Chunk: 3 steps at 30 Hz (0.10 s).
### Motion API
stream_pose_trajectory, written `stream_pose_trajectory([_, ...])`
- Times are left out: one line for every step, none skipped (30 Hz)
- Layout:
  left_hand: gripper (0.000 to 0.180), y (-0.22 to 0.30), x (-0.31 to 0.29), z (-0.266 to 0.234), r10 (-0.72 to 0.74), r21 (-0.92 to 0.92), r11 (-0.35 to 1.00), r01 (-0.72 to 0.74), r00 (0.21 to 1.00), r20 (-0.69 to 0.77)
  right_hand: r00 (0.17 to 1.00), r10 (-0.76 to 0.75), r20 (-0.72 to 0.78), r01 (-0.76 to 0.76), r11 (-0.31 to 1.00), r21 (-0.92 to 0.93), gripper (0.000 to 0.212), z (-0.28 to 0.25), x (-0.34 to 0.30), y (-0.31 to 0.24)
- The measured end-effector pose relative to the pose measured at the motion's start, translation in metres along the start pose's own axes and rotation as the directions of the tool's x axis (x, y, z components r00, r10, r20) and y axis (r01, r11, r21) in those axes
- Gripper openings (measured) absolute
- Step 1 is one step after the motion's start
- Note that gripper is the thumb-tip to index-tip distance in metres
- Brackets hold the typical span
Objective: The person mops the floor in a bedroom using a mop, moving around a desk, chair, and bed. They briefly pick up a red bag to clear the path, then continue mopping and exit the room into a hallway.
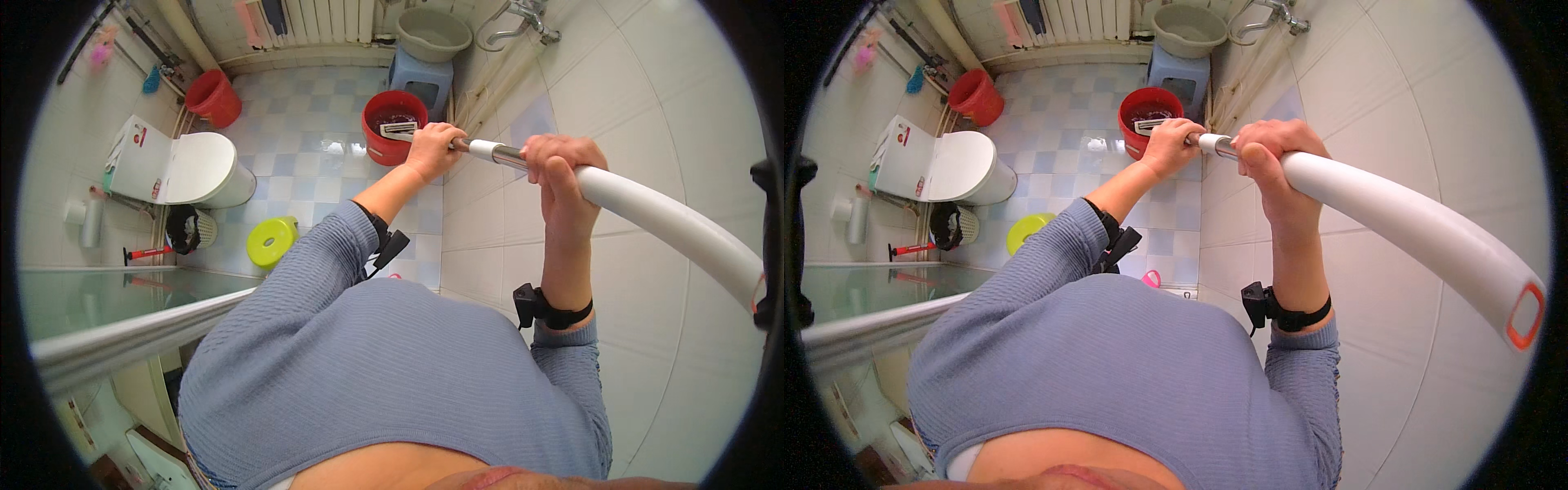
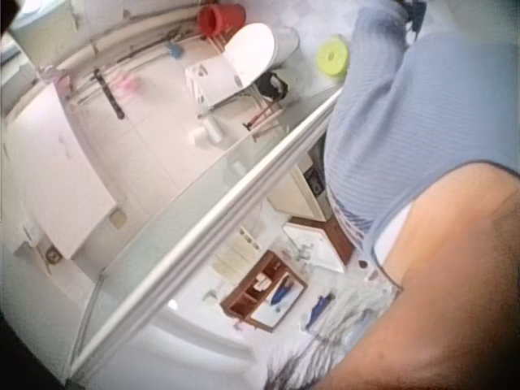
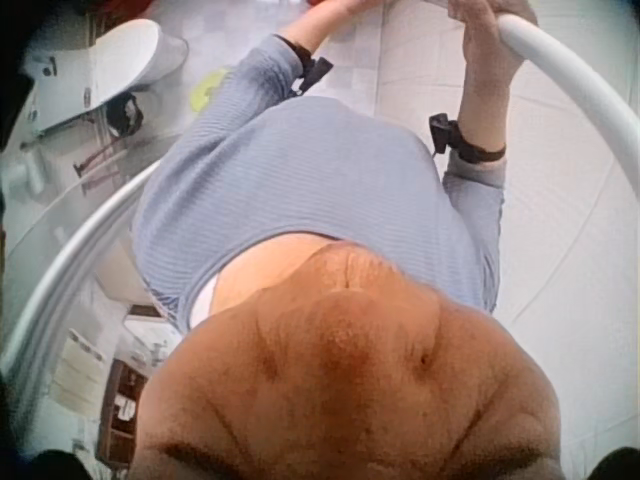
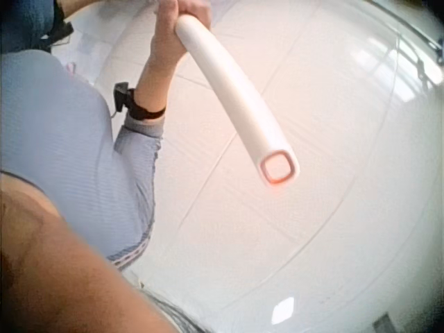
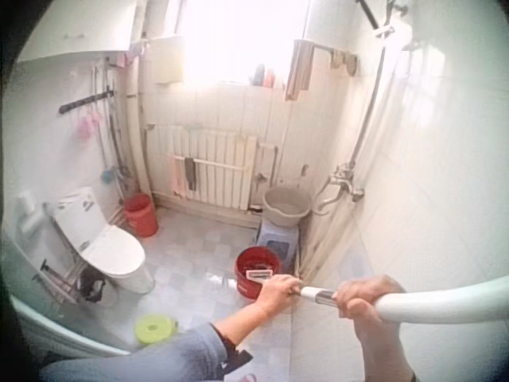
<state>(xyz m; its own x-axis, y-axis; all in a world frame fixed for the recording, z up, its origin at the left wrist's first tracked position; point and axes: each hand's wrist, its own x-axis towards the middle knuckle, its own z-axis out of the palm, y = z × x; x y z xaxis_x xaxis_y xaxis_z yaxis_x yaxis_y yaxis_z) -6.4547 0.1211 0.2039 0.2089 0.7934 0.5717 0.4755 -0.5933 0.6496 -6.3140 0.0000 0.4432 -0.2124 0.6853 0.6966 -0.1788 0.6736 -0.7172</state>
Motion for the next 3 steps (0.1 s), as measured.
stream_pose_trajectory([0.029, -0.015, 0.002, 0.005, -0.033, -0.035, 0.999, 0.032, 0.999, -0.035, 0.999, 0.042, -0.023, -0.042, 0.999, 0.019, 0.021, -0.001, 0.005, 0.018])
stream_pose_trajectory([0.032, -0.033, 0.008, 0.012, -0.079, -0.076, 0.994, 0.074, 0.995, -0.059, 0.997, 0.065, -0.032, -0.065, 0.998, 0.009, 0.021, -0.006, 0.014, 0.039])
stream_pose_trajectory([0.052, -0.047, 0.007, 0.020, -0.184, -0.063, 0.980, 0.186, 0.982, 0.043, 0.995, 0.089, -0.044, -0.089, 0.996, 0.000, 0.021, -0.012, 0.015, 0.054])
